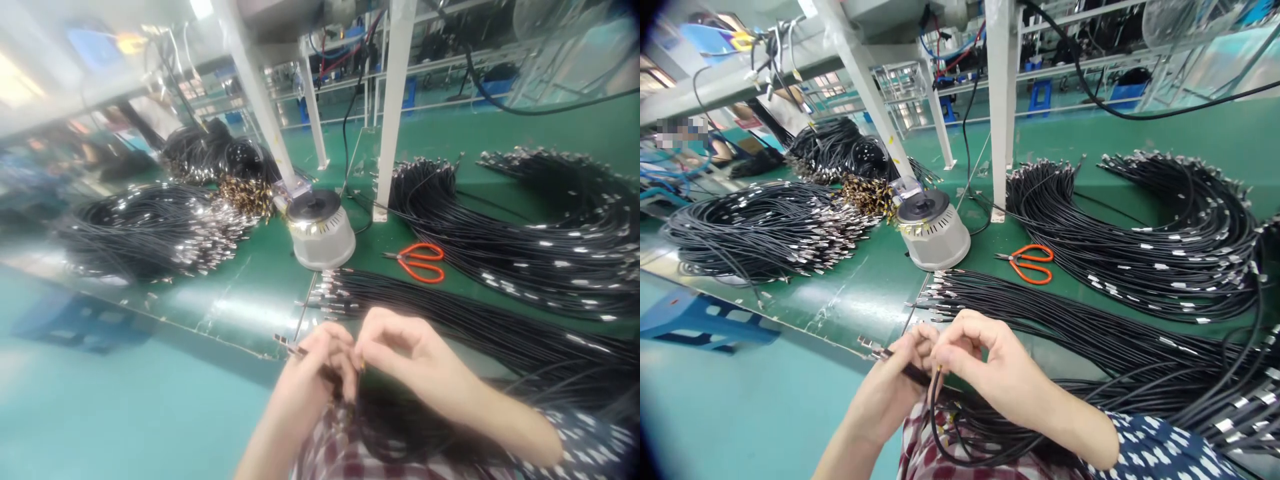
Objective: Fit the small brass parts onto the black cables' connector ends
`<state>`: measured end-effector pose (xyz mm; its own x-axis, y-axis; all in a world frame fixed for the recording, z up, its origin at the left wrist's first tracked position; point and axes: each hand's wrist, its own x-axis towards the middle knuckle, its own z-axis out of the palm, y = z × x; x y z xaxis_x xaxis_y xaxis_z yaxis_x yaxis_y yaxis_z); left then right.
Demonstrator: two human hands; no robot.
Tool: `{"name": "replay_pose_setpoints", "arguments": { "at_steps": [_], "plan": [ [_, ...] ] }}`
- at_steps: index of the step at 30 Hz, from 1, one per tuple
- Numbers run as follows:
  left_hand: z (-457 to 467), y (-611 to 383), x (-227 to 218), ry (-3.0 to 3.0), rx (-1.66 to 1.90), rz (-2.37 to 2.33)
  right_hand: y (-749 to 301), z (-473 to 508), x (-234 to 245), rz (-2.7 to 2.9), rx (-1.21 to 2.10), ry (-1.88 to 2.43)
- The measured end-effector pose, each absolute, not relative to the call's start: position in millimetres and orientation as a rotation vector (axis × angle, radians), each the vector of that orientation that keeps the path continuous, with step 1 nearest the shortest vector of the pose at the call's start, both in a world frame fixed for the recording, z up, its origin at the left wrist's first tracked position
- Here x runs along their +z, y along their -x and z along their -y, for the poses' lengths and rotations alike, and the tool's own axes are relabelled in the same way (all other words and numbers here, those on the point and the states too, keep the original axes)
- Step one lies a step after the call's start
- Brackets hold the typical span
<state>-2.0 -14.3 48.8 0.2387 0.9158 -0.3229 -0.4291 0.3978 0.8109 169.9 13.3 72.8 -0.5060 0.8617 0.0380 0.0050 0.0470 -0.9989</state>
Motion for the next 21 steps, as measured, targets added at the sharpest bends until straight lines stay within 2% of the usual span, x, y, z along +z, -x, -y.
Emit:
{"name": "replay_pose_setpoints", "arguments": {
  "at_steps": [3, 7, 11, 14, 17, 21],
  "plan": [
    [5.0, 16.1, 54.0, -0.877, 0.997, -1.022, -166.9, -3.4, 83.3, 1.835, 1.597, 0.783],
    [-2.6, 32.7, 62.2, -0.964, 0.782, -1.124, -162.1, 10.7, 76.0, 2.166, 1.815, 0.670],
    [-6.9, 39.8, 71.4, -1.031, 0.785, -1.032, -166.3, 16.1, 64.6, 2.199, 1.892, 0.640],
    [-6.3, 34.9, 73.2, -1.002, 0.844, -1.047, -173.1, 10.6, 75.7, 2.175, 1.888, 0.635],
    [-0.1, 19.7, 68.5, -0.945, 0.853, -1.131, -177.8, -4.4, 93.7, 2.050, 1.819, 0.766],
    [13.5, -4.5, 59.3, -0.831, 0.875, -1.127, -176.1, -31.2, 97.4, 1.600, 1.503, 1.071]
  ]
}}
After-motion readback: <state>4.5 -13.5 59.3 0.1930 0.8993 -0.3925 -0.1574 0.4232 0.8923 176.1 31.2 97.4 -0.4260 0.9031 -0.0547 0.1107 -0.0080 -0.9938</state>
